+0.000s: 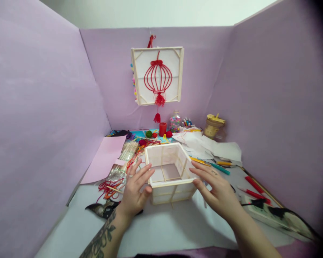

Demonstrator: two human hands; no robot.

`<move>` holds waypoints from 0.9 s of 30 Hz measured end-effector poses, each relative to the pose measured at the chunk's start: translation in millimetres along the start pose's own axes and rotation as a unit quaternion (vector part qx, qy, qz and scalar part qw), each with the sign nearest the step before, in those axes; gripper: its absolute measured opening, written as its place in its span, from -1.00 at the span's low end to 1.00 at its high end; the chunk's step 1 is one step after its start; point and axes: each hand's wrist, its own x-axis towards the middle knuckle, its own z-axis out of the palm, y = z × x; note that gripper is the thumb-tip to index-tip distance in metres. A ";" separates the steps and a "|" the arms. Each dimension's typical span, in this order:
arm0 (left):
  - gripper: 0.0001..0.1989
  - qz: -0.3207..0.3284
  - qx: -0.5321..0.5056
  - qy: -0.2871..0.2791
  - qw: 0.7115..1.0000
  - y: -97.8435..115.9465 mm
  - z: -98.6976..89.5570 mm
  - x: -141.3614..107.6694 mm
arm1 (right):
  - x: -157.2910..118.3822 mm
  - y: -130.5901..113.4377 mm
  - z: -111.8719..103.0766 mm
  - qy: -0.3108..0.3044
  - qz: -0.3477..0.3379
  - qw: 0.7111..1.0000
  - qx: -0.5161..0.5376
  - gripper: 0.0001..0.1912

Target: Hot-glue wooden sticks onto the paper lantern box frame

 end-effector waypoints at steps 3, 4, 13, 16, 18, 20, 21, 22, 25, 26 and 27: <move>-0.48 0.003 -0.016 0.004 1.000 0.9 -2.4 0.8 | -0.1 1.8 0.3 -0.011 0.001 1.000 0.009 -0.68; -0.46 -0.002 -0.024 0.011 1.000 0.7 -5.0 1.5 | -1.1 2.8 -0.1 -0.010 0.002 1.000 0.017 -0.64; -0.82 -0.271 0.135 -0.060 0.951 -23.5 -56.2 5.1 | -53.8 6.4 -13.5 0.142 0.051 0.988 0.027 -0.69; -0.86 -0.277 0.134 -0.190 0.932 -33.1 -49.2 4.6 | -70.2 6.7 -11.9 0.104 -0.005 0.995 0.005 -0.86; -0.89 -0.284 0.139 -0.252 0.915 -39.8 -33.7 8.3 | -71.1 5.9 -8.2 0.079 -0.036 0.996 -0.003 -0.87; -0.83 -0.289 0.139 -0.297 0.899 -47.3 -14.3 14.8 | -64.2 2.9 -4.2 0.077 -0.049 0.996 -0.008 -0.83; -0.76 -0.294 0.136 -0.314 0.892 -51.0 -4.8 18.4 | -59.0 0.7 -2.4 0.082 -0.053 0.995 -0.011 -0.80; -0.71 -0.299 0.130 -0.328 0.886 -54.5 3.7 21.7 | -53.6 -1.8 -0.8 0.089 -0.055 0.994 -0.013 -0.79; -0.65 -0.327 0.104 -0.345 0.874 -62.8 18.7 27.0 | -42.8 -8.0 2.6 0.101 -0.060 0.993 -0.009 -0.80; -0.64 -0.340 0.094 -0.341 0.872 -64.8 19.3 27.0 | -42.3 -8.7 3.2 0.101 -0.060 0.993 -0.007 -0.81; -0.64 -0.353 0.084 -0.332 0.870 -66.6 17.8 26.5 | -43.3 -8.7 3.6 0.099 -0.057 0.993 -0.006 -0.81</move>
